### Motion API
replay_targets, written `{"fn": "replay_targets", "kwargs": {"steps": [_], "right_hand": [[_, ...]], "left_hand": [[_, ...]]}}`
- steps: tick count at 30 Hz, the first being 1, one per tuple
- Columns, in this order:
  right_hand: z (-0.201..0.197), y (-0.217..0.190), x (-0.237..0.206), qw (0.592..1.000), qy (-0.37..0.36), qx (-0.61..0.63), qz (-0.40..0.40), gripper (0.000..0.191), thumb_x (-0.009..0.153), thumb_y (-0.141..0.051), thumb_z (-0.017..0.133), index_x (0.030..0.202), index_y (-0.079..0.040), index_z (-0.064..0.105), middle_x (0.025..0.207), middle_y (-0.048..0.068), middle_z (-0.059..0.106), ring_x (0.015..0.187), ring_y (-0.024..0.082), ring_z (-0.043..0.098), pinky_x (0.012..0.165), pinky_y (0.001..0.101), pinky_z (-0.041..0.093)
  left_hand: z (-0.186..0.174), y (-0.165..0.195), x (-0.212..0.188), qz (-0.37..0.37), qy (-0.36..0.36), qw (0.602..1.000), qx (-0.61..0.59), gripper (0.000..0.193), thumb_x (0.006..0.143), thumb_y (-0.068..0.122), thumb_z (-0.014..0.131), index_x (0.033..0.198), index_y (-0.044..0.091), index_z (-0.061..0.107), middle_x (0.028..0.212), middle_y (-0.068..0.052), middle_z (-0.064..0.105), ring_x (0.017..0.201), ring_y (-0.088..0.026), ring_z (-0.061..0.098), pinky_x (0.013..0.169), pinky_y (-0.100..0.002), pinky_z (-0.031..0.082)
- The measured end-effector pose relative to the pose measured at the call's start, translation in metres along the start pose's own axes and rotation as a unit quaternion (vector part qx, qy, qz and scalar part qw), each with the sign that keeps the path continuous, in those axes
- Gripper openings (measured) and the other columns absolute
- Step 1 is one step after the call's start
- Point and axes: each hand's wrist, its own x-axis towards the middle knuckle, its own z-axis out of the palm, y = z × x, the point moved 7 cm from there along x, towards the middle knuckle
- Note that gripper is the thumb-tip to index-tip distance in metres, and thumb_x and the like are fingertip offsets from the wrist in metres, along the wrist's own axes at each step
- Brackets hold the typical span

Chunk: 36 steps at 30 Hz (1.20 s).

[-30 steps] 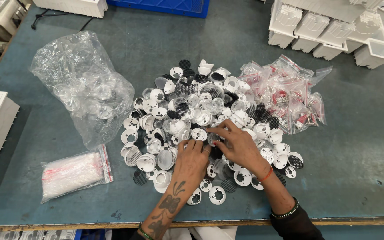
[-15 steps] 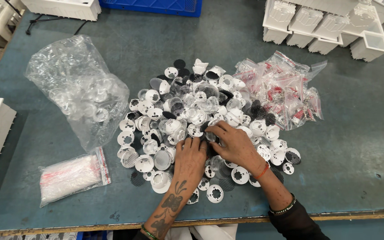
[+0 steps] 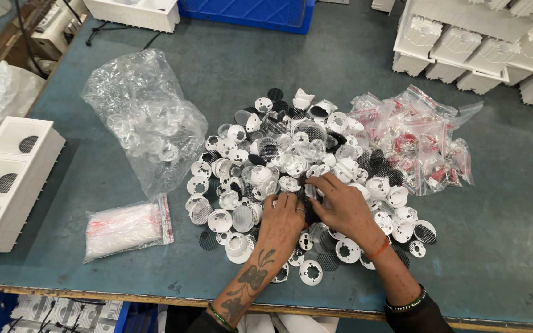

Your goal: The person sorts through a large pile of small white plastic fixture parts, black mesh discs, and clear plastic covers spread on a workbench. They pick out the clear plastic pieces one at a time and place them into a separate pile and a plastic bag on the table.

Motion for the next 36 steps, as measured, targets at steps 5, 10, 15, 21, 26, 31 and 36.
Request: {"fn": "replay_targets", "kwargs": {"steps": [5, 10, 15, 21, 26, 31, 36], "right_hand": [[-0.005, 0.013, -0.003, 0.992, 0.044, 0.112, 0.035, 0.040, 0.079, -0.010, 0.078, 0.118, -0.012, 0.071, 0.095, 0.005, 0.071, 0.058, 0.014, 0.065, 0.054, 0.0290, 0.053], [0.000, 0.035, -0.008, 0.933, 0.089, 0.349, 0.007, 0.042, 0.086, -0.001, 0.075, 0.128, 0.000, 0.067, 0.113, 0.009, 0.071, 0.080, 0.004, 0.059, 0.066, 0.0221, 0.048], [0.025, 0.070, -0.013, 0.586, 0.034, 0.802, 0.112, 0.046, 0.088, -0.005, 0.065, 0.133, 0.003, 0.056, 0.108, 0.012, 0.066, 0.057, 0.005, 0.049, 0.045, 0.0186, 0.039], [0.035, 0.069, -0.013, 0.406, 0.037, 0.907, 0.105, 0.038, 0.094, -0.020, 0.058, 0.124, 0.003, 0.054, 0.112, 0.020, 0.062, 0.068, 0.014, 0.056, 0.052, 0.0196, 0.048], [0.048, 0.063, -0.014, 0.448, 0.033, 0.882, 0.141, 0.038, 0.103, -0.029, 0.059, 0.126, 0.001, 0.058, 0.106, 0.018, 0.060, 0.080, 0.021, 0.064, 0.055, 0.0215, 0.054], [0.057, 0.064, -0.018, 0.486, 0.034, 0.856, 0.171, 0.013, 0.101, -0.015, 0.064, 0.107, -0.006, 0.059, 0.113, 0.013, 0.064, 0.098, 0.022, 0.070, 0.059, 0.0202, 0.056], [0.060, 0.058, -0.019, 0.629, 0.010, 0.760, 0.161, 0.014, 0.093, -0.010, 0.068, 0.105, -0.006, 0.061, 0.104, 0.010, 0.066, 0.090, 0.019, 0.070, 0.056, 0.0213, 0.054]], "left_hand": [[-0.022, -0.003, 0.003, -0.017, -0.015, 0.998, -0.053, 0.030, 0.078, 0.020, 0.075, 0.099, -0.001, 0.072, 0.096, -0.011, 0.062, 0.102, -0.027, 0.060, 0.098, -0.045, 0.043], [-0.045, -0.019, -0.001, -0.079, 0.011, 0.974, -0.212, 0.040, 0.081, 0.031, 0.078, 0.105, 0.000, 0.071, 0.095, -0.012, 0.062, 0.098, -0.030, 0.060, 0.088, -0.045, 0.046], [-0.016, -0.042, -0.024, -0.238, -0.012, 0.718, -0.653, 0.035, 0.098, 0.029, 0.064, 0.117, 0.001, 0.071, 0.107, -0.010, 0.064, 0.097, -0.023, 0.063, 0.082, -0.038, 0.052], [-0.004, -0.069, -0.061, -0.365, 0.088, 0.416, -0.828, 0.043, 0.106, 0.032, 0.045, 0.126, -0.003, 0.059, 0.121, -0.018, 0.069, 0.112, -0.026, 0.070, 0.101, -0.039, 0.055], [-0.038, -0.098, -0.083, -0.304, 0.192, 0.357, -0.862, 0.040, 0.098, 0.026, 0.051, 0.129, 0.001, 0.057, 0.120, -0.017, 0.068, 0.106, -0.025, 0.068, 0.087, -0.035, 0.056], [-0.037, -0.129, -0.119, -0.337, 0.265, 0.396, -0.812, 0.024, 0.103, 0.023, 0.058, 0.116, 0.003, 0.062, 0.104, -0.013, 0.070, 0.089, -0.020, 0.069, 0.069, -0.029, 0.054], [-0.030, -0.136, -0.137, -0.418, 0.240, 0.575, -0.661, 0.018, 0.098, 0.014, 0.071, 0.087, 0.001, 0.068, 0.079, -0.008, 0.070, 0.067, -0.016, 0.068, 0.061, -0.027, 0.053]]}}
